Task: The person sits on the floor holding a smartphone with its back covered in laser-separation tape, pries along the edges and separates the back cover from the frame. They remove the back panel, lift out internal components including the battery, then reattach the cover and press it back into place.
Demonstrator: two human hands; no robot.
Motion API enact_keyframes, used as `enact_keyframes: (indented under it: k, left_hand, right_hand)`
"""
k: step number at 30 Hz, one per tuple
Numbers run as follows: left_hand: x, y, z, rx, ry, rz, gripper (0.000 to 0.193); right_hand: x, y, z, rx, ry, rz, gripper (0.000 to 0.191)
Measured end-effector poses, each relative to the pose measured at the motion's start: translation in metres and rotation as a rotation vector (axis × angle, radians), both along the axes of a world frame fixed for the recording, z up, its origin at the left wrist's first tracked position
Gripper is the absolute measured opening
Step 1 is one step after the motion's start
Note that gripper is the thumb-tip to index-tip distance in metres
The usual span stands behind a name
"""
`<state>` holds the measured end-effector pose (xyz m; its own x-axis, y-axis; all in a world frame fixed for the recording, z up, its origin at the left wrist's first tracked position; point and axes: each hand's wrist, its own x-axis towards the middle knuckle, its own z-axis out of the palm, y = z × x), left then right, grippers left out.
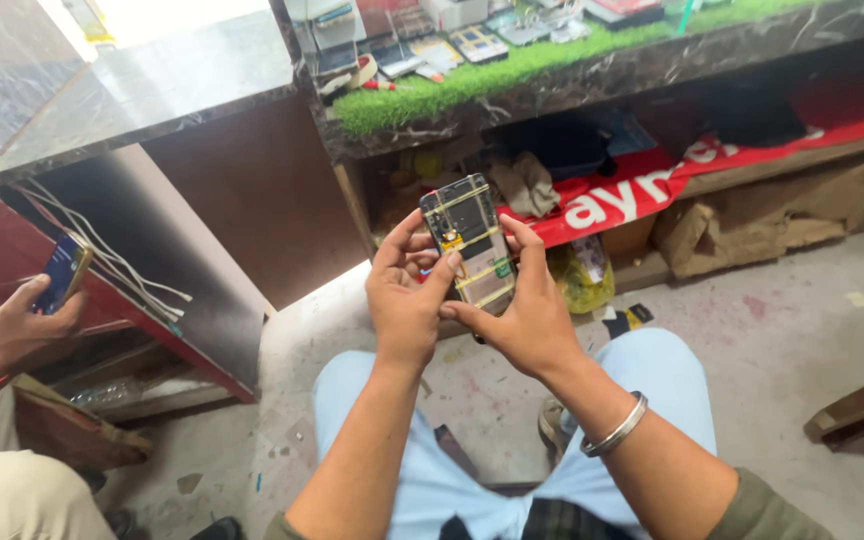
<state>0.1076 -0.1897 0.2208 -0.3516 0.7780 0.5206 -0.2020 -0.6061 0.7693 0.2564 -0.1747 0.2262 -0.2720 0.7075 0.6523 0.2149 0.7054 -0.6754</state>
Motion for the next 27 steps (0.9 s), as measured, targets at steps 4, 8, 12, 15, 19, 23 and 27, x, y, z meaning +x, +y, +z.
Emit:
enact_keyframes:
  k: [4,8,12,15,19,23,27]
  left_hand:
    - [-0.009,0.006,0.014,0.023,0.025,0.011,0.059]
    - [-0.022,0.036,0.012,0.031,0.087,0.012,0.06]
    - [-0.035,0.1,-0.004,0.058,-0.033,-0.036,0.047]
    - [-0.049,0.155,-0.023,-0.011,-0.156,-0.066,0.039]
    - [-0.067,0.203,-0.06,-0.113,-0.135,-0.12,0.039]
    - [-0.084,0.216,-0.093,-0.208,-0.088,-0.073,0.044]
    - [-0.1,0.22,-0.098,-0.235,0.136,0.112,0.047]
  right_hand:
    - [-0.01,0.01,0.014,-0.017,0.039,-0.002,0.103]
    - [-0.021,0.038,0.01,-0.007,0.038,-0.014,0.099]
    - [-0.037,0.097,-0.001,-0.091,0.0,-0.018,0.1]
    - [-0.052,0.152,-0.018,-0.068,-0.025,-0.02,0.098]
    - [-0.06,0.213,-0.063,-0.188,-0.006,0.074,0.097]
    - [-0.068,0.251,-0.103,-0.688,0.198,0.366,0.089]
    - [-0.072,0.264,-0.115,-1.159,0.554,0.8,0.076]
